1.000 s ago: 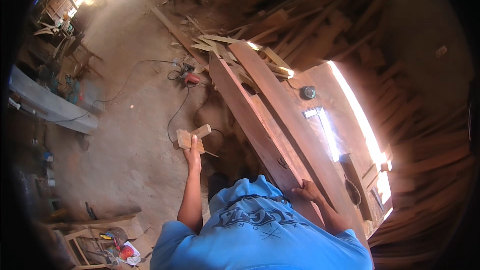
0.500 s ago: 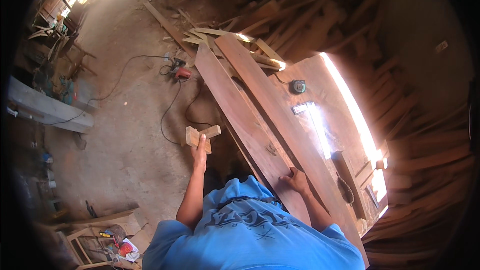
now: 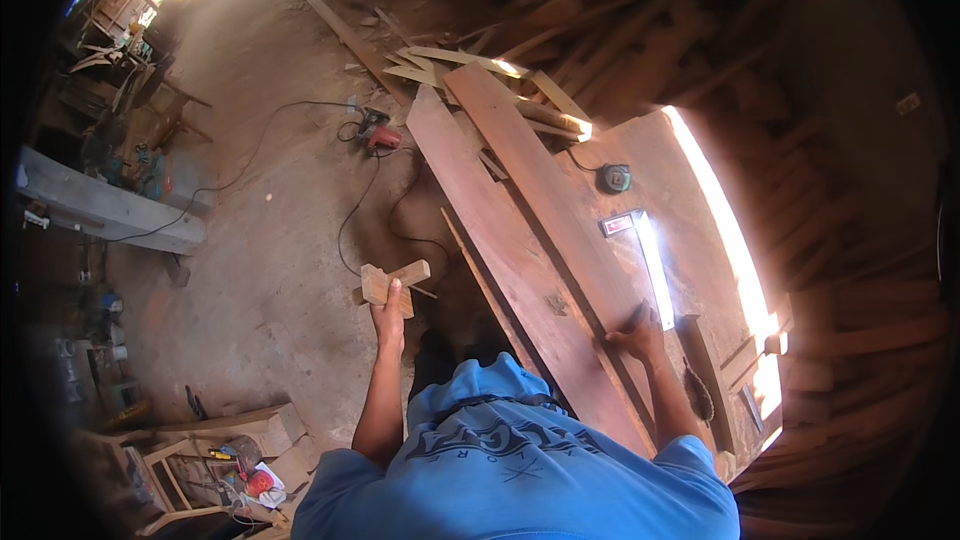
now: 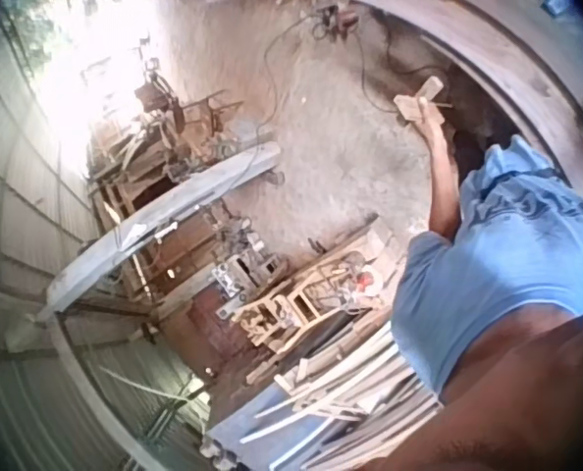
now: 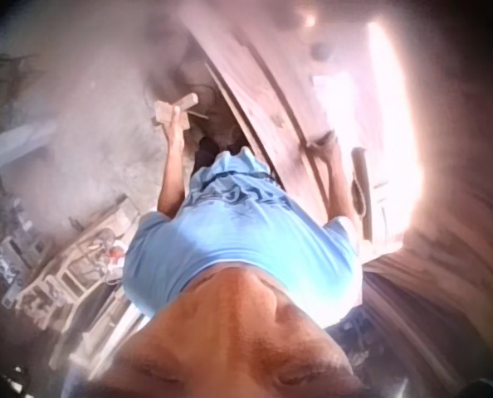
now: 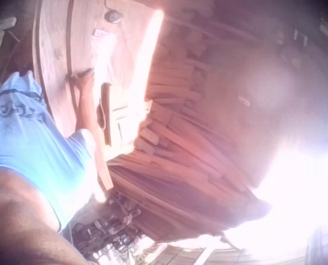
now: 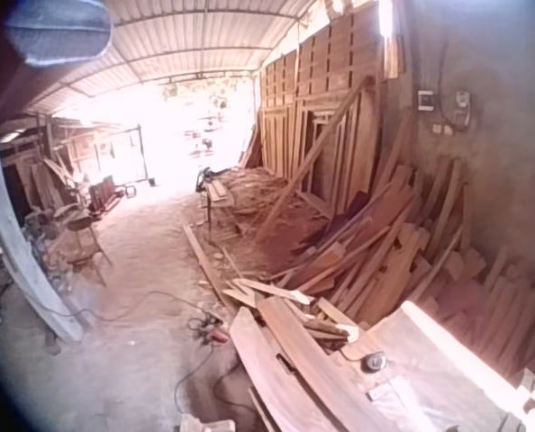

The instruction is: The person assembles a wooden frame by hand, placing small wooden blocks between two long planks on a workbench. The person repeatedly positions and adjusts the blocks and planks, then moves the assembled frame to the floor.

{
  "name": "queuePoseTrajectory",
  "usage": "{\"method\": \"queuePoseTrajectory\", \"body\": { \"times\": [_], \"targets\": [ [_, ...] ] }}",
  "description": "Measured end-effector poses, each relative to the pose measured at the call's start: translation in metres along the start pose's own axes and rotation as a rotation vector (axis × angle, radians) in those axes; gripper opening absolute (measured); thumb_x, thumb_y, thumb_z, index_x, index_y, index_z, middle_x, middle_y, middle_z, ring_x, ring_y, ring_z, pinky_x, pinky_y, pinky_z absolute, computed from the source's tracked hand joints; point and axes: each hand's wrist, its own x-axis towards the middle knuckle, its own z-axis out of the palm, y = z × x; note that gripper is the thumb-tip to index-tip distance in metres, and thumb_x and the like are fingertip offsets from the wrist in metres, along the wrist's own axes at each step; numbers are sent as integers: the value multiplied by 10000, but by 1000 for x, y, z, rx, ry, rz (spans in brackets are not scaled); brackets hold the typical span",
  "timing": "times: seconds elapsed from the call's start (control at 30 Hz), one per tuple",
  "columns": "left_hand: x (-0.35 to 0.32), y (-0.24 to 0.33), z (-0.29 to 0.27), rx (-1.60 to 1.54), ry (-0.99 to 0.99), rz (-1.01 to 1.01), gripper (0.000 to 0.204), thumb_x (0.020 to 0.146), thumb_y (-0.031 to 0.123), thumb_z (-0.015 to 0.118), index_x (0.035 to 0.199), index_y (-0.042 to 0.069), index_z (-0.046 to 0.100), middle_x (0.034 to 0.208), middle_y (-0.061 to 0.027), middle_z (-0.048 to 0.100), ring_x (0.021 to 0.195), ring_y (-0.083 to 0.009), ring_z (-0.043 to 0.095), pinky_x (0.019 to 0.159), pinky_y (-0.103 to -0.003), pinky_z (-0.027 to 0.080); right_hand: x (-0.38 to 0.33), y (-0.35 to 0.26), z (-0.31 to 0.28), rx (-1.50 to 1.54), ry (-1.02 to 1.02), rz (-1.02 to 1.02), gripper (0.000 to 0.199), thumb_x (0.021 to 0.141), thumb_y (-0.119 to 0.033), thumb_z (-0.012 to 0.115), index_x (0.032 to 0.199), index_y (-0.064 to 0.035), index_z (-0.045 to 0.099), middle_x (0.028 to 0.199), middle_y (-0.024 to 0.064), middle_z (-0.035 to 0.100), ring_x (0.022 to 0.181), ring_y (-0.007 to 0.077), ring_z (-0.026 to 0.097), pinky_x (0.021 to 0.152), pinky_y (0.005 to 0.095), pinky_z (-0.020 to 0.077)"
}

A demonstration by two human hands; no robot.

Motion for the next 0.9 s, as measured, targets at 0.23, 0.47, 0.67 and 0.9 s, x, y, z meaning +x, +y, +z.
{"method": "queuePoseTrajectory", "body": {
  "times": [0.23,0.47,0.67,0.9],
  "targets": [
    [18,-9,-13,15,-10,-82,677,973,311,680,1480,-22,380,1425,-133,504,1275,-222,516,1075,-353,409,-9,-18,-7,37,5,115,1138,562,-417,939,1456,5,373,1405,270,498,1338,437,439,1125,484,383],
    [49,-1,-9,-17,-142,-83,706,956,356,699,1512,74,369,1407,-100,505,1256,-241,530,1017,-438,462,-45,-50,6,-72,273,162,1064,590,-371,926,1430,7,392,1378,222,505,1305,394,448,1101,477,348],
    [67,9,-6,-16,-169,-33,603,981,319,669,1426,-31,462,1364,-111,565,1220,-199,550,1042,-335,428,-67,-71,31,-186,524,168,1018,618,-359,912,1430,-26,395,1371,176,469,1288,355,432,1096,482,307],
    [88,16,-3,38,-182,-68,629,969,334,685,1426,-39,469,1366,-116,570,1229,-208,552,1047,-335,425,-72,-82,41,-205,613,241,868,673,-301,881,1395,-79,452,1348,164,482,1275,356,433,1082,493,320]
  ]
}}
